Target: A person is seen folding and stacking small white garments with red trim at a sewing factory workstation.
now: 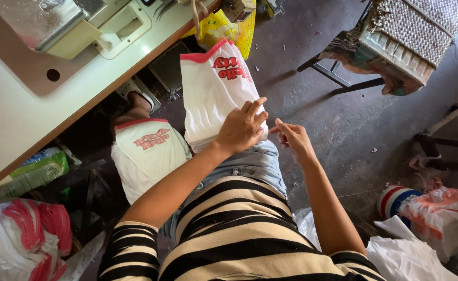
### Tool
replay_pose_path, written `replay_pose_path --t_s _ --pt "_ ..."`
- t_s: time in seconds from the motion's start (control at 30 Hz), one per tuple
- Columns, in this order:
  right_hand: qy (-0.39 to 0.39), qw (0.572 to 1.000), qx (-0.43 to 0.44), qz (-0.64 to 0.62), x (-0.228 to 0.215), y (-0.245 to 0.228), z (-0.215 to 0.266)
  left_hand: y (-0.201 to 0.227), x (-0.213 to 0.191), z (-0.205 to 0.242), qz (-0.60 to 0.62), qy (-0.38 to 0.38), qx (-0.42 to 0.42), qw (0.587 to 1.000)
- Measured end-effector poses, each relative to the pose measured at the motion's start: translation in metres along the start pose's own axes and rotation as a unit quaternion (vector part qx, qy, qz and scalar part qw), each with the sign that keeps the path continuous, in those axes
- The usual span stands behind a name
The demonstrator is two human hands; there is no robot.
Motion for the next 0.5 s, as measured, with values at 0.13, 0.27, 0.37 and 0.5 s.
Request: replay_pose_path --t_s 0.13,0.27,0.37,0.5 --pt "0.002 1.0 0.028 0.002 0.001 0.005 -0.004 0.0 0.005 0.001 -0.002 0.016 0.001 1.0" --pt "-0.028 0.996 0.041 -0.08 0.014 -0.002 -0.002 0.003 -0.007 -0.001 0.0 0.001 -0.006 1.0" --pt "-0.029 0.995 0.046 -0.087 0.009 0.001 -0.01 0.001 -0.01 -0.002 -0.038 -0.019 -0.001 0.999" --pt "0.022 0.999 0.039 -0.015 -0.004 0.012 -0.016 0.005 0.0 -0.001 -0.063 0.007 -0.002 0.998"
Point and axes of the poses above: each hand's wrist, its own z-axis away from the middle knuckle, its own x-axis out of the palm, y = z × x, the point moved 2 cm from there along -z, towards the middle knuckle, and after that the axes turned 6 degrees about -z, right-handed, at the moved point
